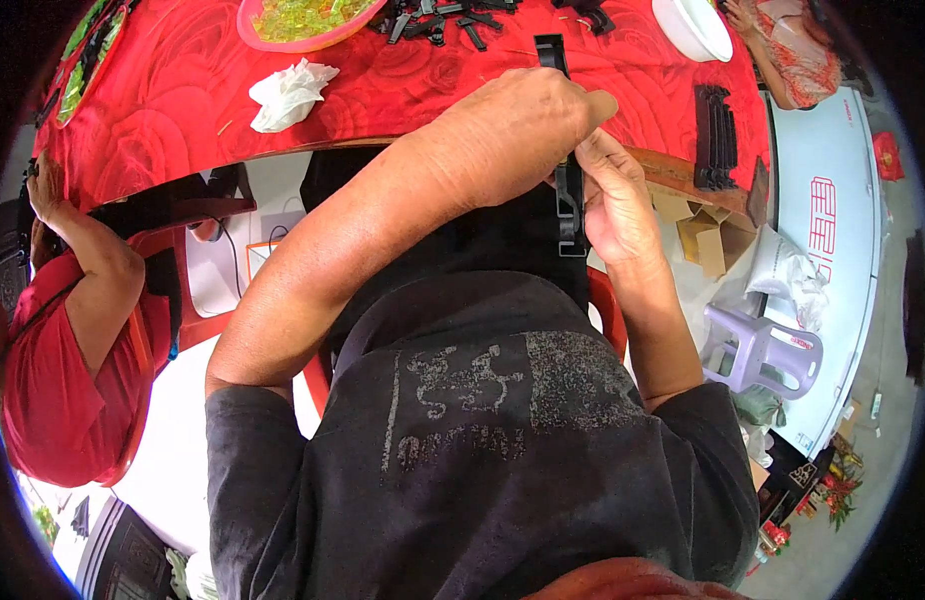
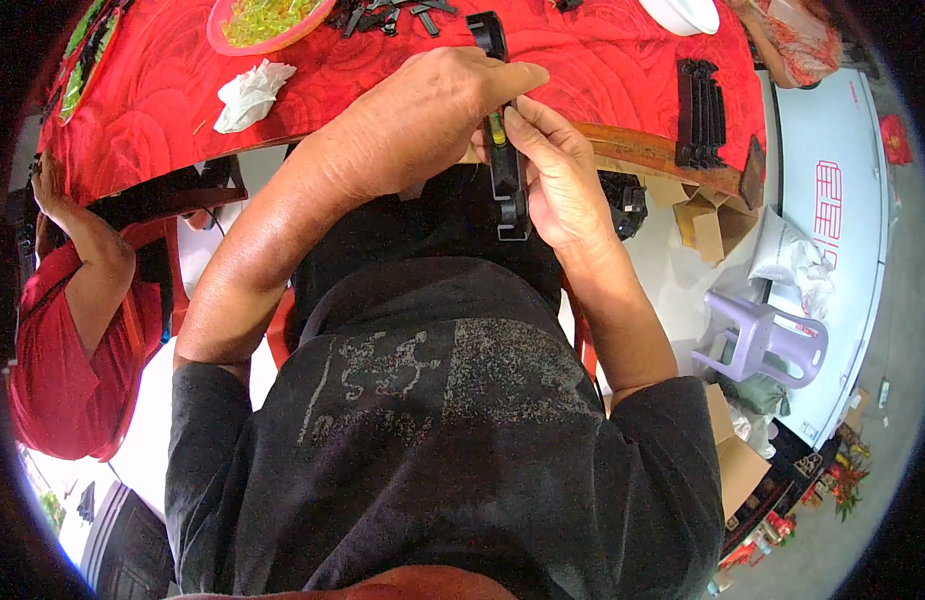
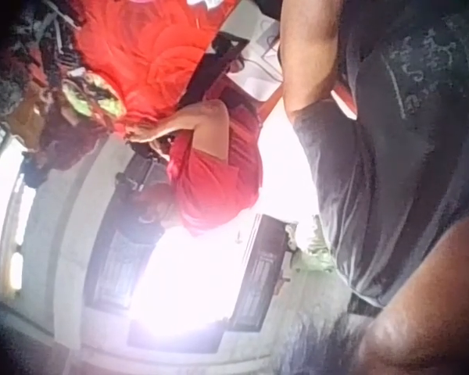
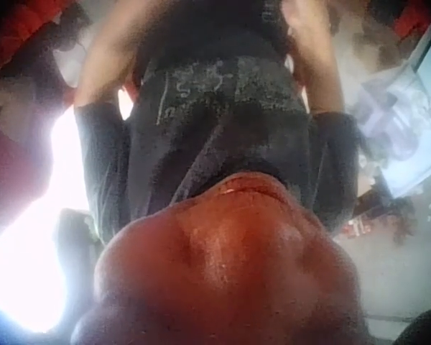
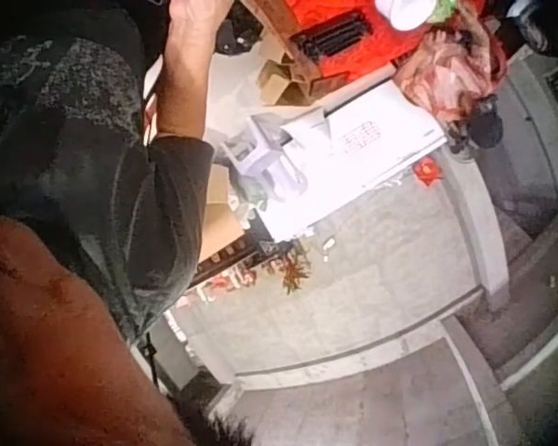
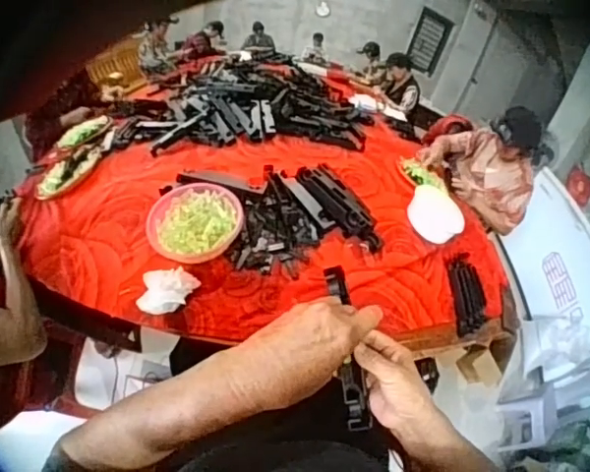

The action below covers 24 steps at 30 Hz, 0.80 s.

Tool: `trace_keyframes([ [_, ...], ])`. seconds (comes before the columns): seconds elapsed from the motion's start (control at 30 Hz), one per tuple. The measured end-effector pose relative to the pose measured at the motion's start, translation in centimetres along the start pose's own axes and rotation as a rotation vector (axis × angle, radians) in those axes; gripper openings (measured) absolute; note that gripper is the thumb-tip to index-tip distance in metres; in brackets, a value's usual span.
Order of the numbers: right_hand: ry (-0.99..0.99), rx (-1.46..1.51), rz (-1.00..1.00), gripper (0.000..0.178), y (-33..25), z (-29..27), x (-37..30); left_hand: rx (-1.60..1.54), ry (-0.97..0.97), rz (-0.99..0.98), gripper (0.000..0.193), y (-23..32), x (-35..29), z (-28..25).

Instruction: The person assembles plastic components by inserting small plastic pieces into black plastic casings and pressing them into place by hand.

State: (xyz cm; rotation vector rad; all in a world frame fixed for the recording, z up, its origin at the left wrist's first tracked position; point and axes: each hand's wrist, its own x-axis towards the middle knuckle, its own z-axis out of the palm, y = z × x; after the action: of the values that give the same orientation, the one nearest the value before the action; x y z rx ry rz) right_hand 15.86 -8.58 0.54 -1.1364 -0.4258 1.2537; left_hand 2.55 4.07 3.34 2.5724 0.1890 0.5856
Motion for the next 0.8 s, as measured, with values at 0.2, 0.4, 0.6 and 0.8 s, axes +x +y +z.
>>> trace_keyframes([
  [0.2,-0.001,-0.019,-0.003,0.025,-0.4,-0.2,-0.1,-0.02,0.04,-0.025,0.059,-0.1,-0.2,0.2],
  [0.4,0.019,-0.013,-0.012,0.026,-0.7,0.0,0.0,-0.028,0.176,-0.083,0.045,0.3,-0.7,-0.1],
  [0.6,0.017,-0.028,-0.011,0.026,-0.7,-0.1,0.2,-0.018,0.289,-0.059,0.035,0.1,-0.7,0.4],
  [0.8,0.092,-0.047,-0.045,0.025,-0.5,-0.2,0.3,-0.102,0.424,-0.186,0.03,1.7,-2.0,2.4],
])
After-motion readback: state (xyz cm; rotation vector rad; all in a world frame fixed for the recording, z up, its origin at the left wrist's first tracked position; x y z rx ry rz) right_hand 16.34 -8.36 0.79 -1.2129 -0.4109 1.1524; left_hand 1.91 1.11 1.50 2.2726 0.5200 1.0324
